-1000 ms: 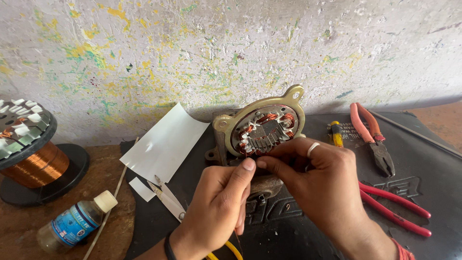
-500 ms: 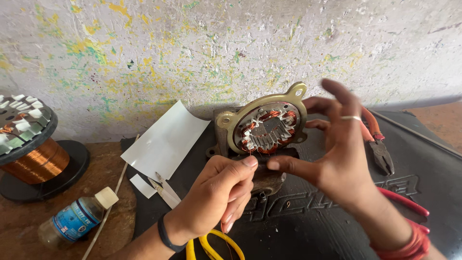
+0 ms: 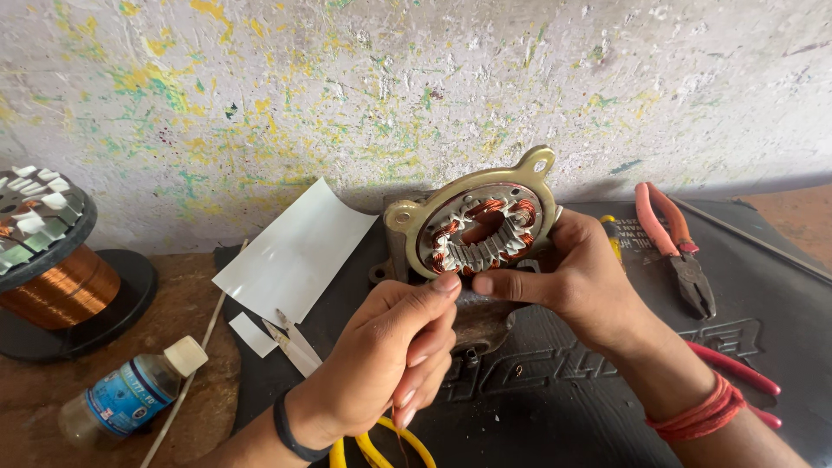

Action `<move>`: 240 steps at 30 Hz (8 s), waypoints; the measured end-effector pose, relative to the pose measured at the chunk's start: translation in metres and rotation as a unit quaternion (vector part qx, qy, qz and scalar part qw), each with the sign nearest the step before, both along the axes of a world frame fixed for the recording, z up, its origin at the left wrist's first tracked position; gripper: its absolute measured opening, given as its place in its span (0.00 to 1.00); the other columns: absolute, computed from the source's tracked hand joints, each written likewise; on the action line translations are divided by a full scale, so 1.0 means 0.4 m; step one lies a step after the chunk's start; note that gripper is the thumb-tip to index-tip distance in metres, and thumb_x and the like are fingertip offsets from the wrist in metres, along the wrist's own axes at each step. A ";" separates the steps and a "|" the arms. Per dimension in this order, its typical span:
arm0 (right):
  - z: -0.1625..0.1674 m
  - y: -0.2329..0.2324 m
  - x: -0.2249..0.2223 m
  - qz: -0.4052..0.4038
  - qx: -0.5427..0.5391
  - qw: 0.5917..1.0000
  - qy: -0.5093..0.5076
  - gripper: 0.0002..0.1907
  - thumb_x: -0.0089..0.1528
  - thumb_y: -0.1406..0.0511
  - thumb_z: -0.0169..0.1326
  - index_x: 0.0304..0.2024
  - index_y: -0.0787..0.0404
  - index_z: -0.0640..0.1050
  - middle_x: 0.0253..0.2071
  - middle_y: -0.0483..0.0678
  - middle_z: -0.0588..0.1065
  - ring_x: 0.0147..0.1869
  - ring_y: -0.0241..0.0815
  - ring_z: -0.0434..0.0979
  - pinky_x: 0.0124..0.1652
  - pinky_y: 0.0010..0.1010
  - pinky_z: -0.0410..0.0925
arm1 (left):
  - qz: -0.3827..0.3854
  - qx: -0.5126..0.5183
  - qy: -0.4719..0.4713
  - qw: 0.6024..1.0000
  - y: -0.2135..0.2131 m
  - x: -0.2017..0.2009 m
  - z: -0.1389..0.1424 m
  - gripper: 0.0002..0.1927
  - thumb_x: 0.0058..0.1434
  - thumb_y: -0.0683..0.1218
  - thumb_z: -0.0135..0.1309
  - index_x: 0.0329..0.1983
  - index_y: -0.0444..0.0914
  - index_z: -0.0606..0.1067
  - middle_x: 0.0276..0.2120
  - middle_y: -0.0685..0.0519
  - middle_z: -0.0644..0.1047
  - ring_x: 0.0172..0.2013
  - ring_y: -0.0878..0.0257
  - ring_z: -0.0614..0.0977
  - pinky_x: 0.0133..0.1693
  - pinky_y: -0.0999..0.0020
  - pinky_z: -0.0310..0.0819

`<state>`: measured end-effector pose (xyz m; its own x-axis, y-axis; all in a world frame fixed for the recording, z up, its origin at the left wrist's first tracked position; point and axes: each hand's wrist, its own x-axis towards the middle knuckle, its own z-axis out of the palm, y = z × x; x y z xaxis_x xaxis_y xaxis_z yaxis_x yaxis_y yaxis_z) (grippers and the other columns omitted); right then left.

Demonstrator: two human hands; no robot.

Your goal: The person winds copper wire around the slots of a motor stator, using a yellow-handled screwdriver to push the wire into place. They rotate the stator to access different slots and continue winding until the slots are filled.

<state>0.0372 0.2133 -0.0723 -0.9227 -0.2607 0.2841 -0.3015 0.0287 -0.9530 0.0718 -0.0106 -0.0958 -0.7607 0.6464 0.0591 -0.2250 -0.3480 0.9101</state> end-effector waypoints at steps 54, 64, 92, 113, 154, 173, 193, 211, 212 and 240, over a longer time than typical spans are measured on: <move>-0.072 0.099 -0.221 0.233 -0.241 0.923 -0.189 0.30 0.68 0.49 0.42 0.60 0.64 0.74 0.56 0.59 0.76 0.58 0.55 0.79 0.58 0.53 0.73 | 0.231 -0.088 0.288 0.925 0.061 0.042 -0.066 0.25 0.76 0.52 0.41 0.24 0.35 0.68 0.14 0.56 0.71 0.12 0.72 0.70 0.15 0.76 0.63; -0.061 0.083 -0.208 0.311 -0.174 0.928 -0.109 0.43 0.71 0.37 0.35 0.67 0.66 0.70 0.49 0.68 0.79 0.56 0.61 0.79 0.57 0.50 0.71 | 0.169 -0.107 0.137 0.970 0.049 0.031 0.002 0.25 0.73 0.53 0.42 0.23 0.34 0.70 0.13 0.51 0.73 0.09 0.67 0.73 0.12 0.73 0.65; -0.086 0.065 -0.123 0.194 -0.164 0.966 -0.042 0.32 0.51 0.69 0.72 0.57 0.71 0.76 0.53 0.56 0.80 0.58 0.49 0.80 0.61 0.44 0.72 | 0.328 -0.242 0.413 0.814 0.069 0.097 0.010 0.10 0.67 0.41 0.55 0.49 0.32 0.79 0.26 0.50 0.82 0.24 0.71 0.84 0.26 0.76 0.76; -0.081 0.026 -0.113 0.162 -0.116 0.980 0.001 0.43 0.48 0.74 0.71 0.65 0.70 0.70 0.57 0.55 0.78 0.61 0.45 0.79 0.62 0.41 0.72 | 0.290 -0.300 0.206 0.885 0.015 0.078 -0.005 0.11 0.67 0.47 0.56 0.41 0.34 0.81 0.15 0.56 0.79 0.16 0.75 0.81 0.18 0.77 0.72; -0.071 0.037 -0.118 0.096 0.001 0.995 -0.024 0.38 0.47 0.75 0.68 0.62 0.67 0.72 0.54 0.52 0.80 0.58 0.42 0.80 0.58 0.38 0.72 | 0.094 -0.559 0.369 0.737 -0.095 0.050 0.051 0.13 0.53 0.47 0.59 0.40 0.43 0.85 0.22 0.46 0.81 0.27 0.50 0.86 0.37 0.56 0.78; -0.069 0.042 -0.109 0.118 0.004 0.993 0.000 0.36 0.48 0.73 0.66 0.60 0.67 0.73 0.54 0.51 0.80 0.59 0.41 0.78 0.59 0.35 0.71 | 0.225 -0.256 0.053 0.939 0.047 0.055 0.041 0.12 0.61 0.44 0.56 0.41 0.31 0.82 0.18 0.48 0.80 0.14 0.66 0.80 0.17 0.72 0.72; -0.064 0.024 -0.099 0.080 -0.011 0.997 -0.004 0.38 0.47 0.73 0.69 0.60 0.66 0.74 0.52 0.52 0.81 0.55 0.41 0.81 0.56 0.36 0.73 | 0.352 -0.384 0.442 0.730 0.015 0.073 0.040 0.23 0.58 0.58 0.65 0.51 0.41 0.77 0.29 0.51 0.82 0.28 0.59 0.86 0.31 0.64 0.81; -0.074 0.042 -0.110 0.101 -0.028 0.995 -0.001 0.28 0.52 0.73 0.64 0.56 0.65 0.77 0.51 0.49 0.81 0.55 0.38 0.79 0.56 0.33 0.71 | 0.389 -0.334 0.486 0.708 0.034 0.045 0.034 0.09 0.62 0.41 0.60 0.45 0.37 0.75 0.26 0.49 0.81 0.21 0.59 0.84 0.22 0.65 0.75; -0.074 0.043 -0.111 0.102 -0.020 0.995 0.008 0.27 0.52 0.73 0.65 0.55 0.66 0.77 0.50 0.49 0.81 0.54 0.38 0.79 0.55 0.33 0.72 | 0.393 -0.329 0.490 0.705 0.033 0.044 0.034 0.08 0.62 0.40 0.60 0.42 0.38 0.73 0.25 0.50 0.80 0.21 0.60 0.85 0.22 0.66 0.76; -0.059 0.025 -0.094 0.142 -0.060 0.987 -0.038 0.33 0.49 0.75 0.64 0.59 0.70 0.75 0.53 0.53 0.80 0.57 0.43 0.79 0.58 0.39 0.71 | 0.276 -0.061 0.289 0.915 0.036 -0.053 0.024 0.20 0.59 0.36 0.62 0.54 0.33 0.72 0.49 0.51 0.80 0.51 0.67 0.81 0.56 0.69 0.76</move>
